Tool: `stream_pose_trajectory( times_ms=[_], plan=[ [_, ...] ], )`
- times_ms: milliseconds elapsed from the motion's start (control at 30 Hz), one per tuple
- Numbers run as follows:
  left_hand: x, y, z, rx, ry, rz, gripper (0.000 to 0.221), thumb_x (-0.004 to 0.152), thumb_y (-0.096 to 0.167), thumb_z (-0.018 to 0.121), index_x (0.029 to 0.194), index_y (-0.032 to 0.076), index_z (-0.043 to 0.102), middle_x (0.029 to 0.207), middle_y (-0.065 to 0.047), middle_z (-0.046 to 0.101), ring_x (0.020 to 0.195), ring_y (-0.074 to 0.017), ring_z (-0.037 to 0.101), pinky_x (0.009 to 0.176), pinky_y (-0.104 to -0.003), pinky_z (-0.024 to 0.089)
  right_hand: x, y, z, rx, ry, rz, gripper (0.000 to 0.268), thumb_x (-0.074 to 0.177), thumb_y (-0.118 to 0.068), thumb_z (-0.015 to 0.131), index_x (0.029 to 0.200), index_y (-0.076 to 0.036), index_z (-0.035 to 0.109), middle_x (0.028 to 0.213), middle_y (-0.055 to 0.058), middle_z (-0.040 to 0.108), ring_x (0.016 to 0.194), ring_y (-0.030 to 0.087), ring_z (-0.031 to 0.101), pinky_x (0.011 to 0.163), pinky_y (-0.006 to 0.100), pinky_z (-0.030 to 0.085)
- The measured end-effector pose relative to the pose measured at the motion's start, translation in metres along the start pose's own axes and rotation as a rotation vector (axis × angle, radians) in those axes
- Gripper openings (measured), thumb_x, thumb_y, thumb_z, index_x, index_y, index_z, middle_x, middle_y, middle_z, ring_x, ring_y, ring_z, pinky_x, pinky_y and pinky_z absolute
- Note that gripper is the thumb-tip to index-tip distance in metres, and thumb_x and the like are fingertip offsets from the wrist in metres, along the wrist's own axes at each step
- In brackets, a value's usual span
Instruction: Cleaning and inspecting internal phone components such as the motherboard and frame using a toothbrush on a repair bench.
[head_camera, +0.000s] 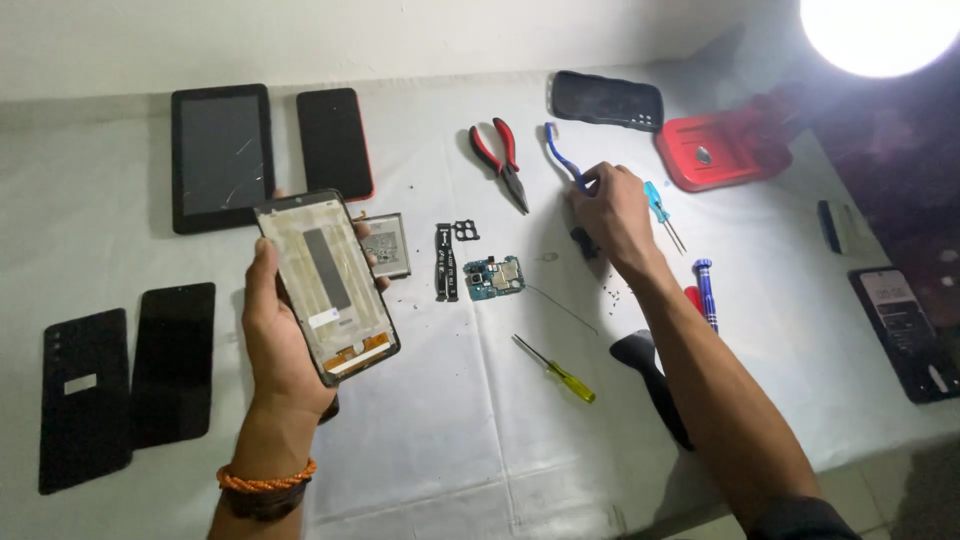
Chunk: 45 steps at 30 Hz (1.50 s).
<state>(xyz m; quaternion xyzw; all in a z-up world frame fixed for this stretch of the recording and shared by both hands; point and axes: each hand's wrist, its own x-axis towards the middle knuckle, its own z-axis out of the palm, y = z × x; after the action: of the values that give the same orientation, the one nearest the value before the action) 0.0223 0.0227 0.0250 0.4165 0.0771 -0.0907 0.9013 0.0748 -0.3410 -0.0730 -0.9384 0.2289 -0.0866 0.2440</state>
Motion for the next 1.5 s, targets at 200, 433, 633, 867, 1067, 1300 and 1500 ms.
stream_pose_trajectory(
  times_ms=[200, 433, 633, 867, 1067, 1300, 1500],
  plan=[
    [0.003, -0.037, -0.012, 0.031, -0.021, -0.117, 0.065, 0.096, 0.046, 0.047, 0.156, 0.023, 0.042, 0.128, -0.023, 0.068, 0.103, -0.0365, 0.07, 0.089, -0.052, 0.058, -0.065, -0.036, -0.02, 0.095, 0.067, -0.211, 0.022, 0.097, -0.032, 0.072, 0.114, -0.017, 0.073, 0.094, 0.013, 0.071, 0.094, 0.039, 0.07, 0.084, 0.053, 0.056],
    [-0.02, -0.045, 0.02, 0.241, -0.01, -0.157, 0.081, 0.094, 0.053, 0.048, 0.163, 0.018, 0.025, 0.147, -0.024, 0.046, 0.132, -0.0402, 0.045, 0.107, -0.055, 0.035, -0.172, -0.111, -0.05, 0.709, -0.682, -0.042, 0.048, 0.095, -0.033, 0.065, 0.13, -0.001, 0.069, 0.097, 0.022, 0.075, 0.087, 0.029, 0.072, 0.072, 0.038, 0.059],
    [-0.009, -0.075, -0.009, 0.386, -0.091, -0.167, 0.081, 0.103, 0.052, 0.043, 0.166, 0.009, 0.016, 0.17, -0.024, 0.015, 0.157, -0.0417, 0.016, 0.127, -0.05, 0.01, -0.162, -0.098, -0.04, 0.906, -0.623, 0.084, 0.035, 0.091, -0.013, 0.072, 0.118, 0.009, 0.071, 0.084, 0.022, 0.07, 0.081, 0.029, 0.07, 0.064, 0.035, 0.056],
    [-0.004, -0.049, -0.013, 0.62, -0.209, 0.077, 0.069, 0.104, 0.042, 0.043, 0.163, 0.012, 0.021, 0.142, -0.022, 0.053, 0.122, -0.0284, 0.058, 0.103, -0.04, 0.049, -0.087, -0.101, -0.036, 0.819, -0.377, -0.099, 0.041, 0.099, -0.016, 0.069, 0.127, 0.014, 0.062, 0.094, 0.02, 0.065, 0.086, 0.024, 0.067, 0.07, 0.035, 0.059],
    [0.006, -0.046, -0.02, 0.566, -0.106, 0.143, 0.058, 0.104, 0.035, 0.049, 0.154, 0.009, 0.037, 0.132, -0.019, 0.06, 0.109, -0.0233, 0.065, 0.093, -0.035, 0.057, 0.014, -0.096, 0.022, 0.729, -0.312, -0.15, 0.035, 0.094, -0.01, 0.067, 0.124, 0.009, 0.067, 0.079, 0.011, 0.066, 0.069, 0.017, 0.069, 0.064, 0.031, 0.061],
    [0.004, -0.029, -0.016, 0.532, -0.043, 0.174, 0.049, 0.103, 0.025, 0.05, 0.147, 0.006, 0.043, 0.126, -0.017, 0.063, 0.102, -0.0205, 0.067, 0.088, -0.029, 0.058, 0.046, -0.137, 0.041, 0.306, -0.239, -0.053, 0.035, 0.085, -0.009, 0.064, 0.117, -0.011, 0.078, 0.079, 0.017, 0.075, 0.066, 0.023, 0.075, 0.064, 0.036, 0.06],
    [0.008, -0.013, -0.02, 0.483, 0.021, 0.221, 0.045, 0.103, 0.026, 0.052, 0.14, 0.002, 0.049, 0.12, -0.016, 0.067, 0.099, -0.0193, 0.069, 0.086, -0.029, 0.06, 0.041, -0.123, 0.034, 0.242, -0.233, -0.226, 0.039, 0.082, -0.019, 0.063, 0.118, -0.018, 0.08, 0.088, 0.019, 0.075, 0.087, 0.036, 0.073, 0.074, 0.05, 0.057]
  ],
)
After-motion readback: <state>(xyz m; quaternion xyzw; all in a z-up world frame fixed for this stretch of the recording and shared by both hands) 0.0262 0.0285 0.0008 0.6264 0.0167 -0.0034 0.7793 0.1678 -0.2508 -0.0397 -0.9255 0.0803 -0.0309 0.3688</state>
